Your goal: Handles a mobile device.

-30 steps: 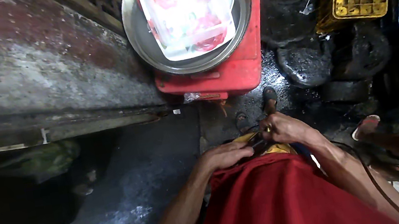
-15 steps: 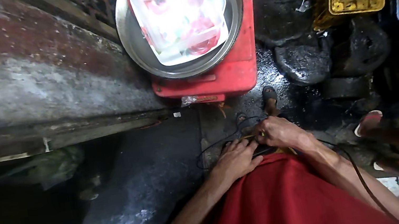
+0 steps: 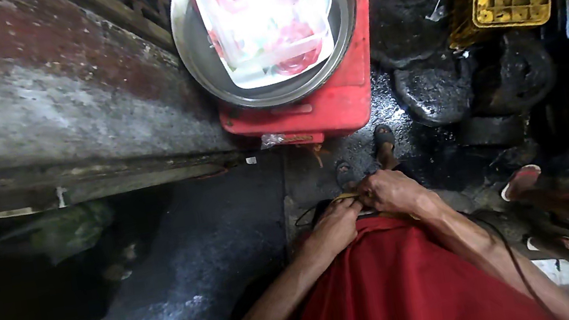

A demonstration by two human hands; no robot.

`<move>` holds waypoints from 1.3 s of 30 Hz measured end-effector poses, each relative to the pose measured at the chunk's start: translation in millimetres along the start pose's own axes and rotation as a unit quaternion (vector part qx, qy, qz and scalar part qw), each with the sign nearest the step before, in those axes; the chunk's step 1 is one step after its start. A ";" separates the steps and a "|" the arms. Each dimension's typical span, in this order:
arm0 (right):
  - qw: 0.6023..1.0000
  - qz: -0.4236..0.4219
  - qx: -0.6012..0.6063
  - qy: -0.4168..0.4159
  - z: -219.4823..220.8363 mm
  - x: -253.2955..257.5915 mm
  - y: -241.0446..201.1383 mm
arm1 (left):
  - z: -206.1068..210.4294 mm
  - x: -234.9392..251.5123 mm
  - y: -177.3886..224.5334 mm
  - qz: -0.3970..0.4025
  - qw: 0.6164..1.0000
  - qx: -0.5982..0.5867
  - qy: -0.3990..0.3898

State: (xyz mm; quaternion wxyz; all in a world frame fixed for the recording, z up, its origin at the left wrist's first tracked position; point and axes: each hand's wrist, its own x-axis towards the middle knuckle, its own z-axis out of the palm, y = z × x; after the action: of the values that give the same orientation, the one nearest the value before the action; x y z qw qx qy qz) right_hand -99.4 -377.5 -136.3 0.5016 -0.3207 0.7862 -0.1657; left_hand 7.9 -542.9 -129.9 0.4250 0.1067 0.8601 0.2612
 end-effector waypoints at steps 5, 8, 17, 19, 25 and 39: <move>0.999 0.033 0.029 0.009 2.5 0.7 19.8 | -7.9 -23.5 -20.4 0.030 0.966 -0.152 0.208; 0.999 0.043 0.023 -0.009 9.4 -2.1 20.7 | -22.6 -21.4 -40.2 -0.047 0.958 -0.176 0.223; 0.990 0.050 0.077 0.108 26.1 -12.4 20.1 | -3.7 42.9 -50.1 0.047 0.981 -0.190 -0.013; 0.978 -0.002 0.083 0.191 39.8 -33.7 16.7 | -7.0 51.2 -48.7 0.043 0.984 -0.172 -0.007; 0.948 -0.116 0.219 0.198 58.6 -115.0 8.3 | -6.5 95.9 -34.1 0.079 0.982 -0.136 -0.107; 0.943 0.115 0.292 0.111 99.2 -183.9 64.9 | 1.6 131.1 22.0 0.165 0.947 -0.195 -0.194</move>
State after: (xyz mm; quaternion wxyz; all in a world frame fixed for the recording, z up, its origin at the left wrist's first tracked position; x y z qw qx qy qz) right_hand 21.0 -200.2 -92.4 0.4982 -0.0467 0.7855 -0.3641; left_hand -72.4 -470.6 -207.4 0.5473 0.2108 0.6632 0.4649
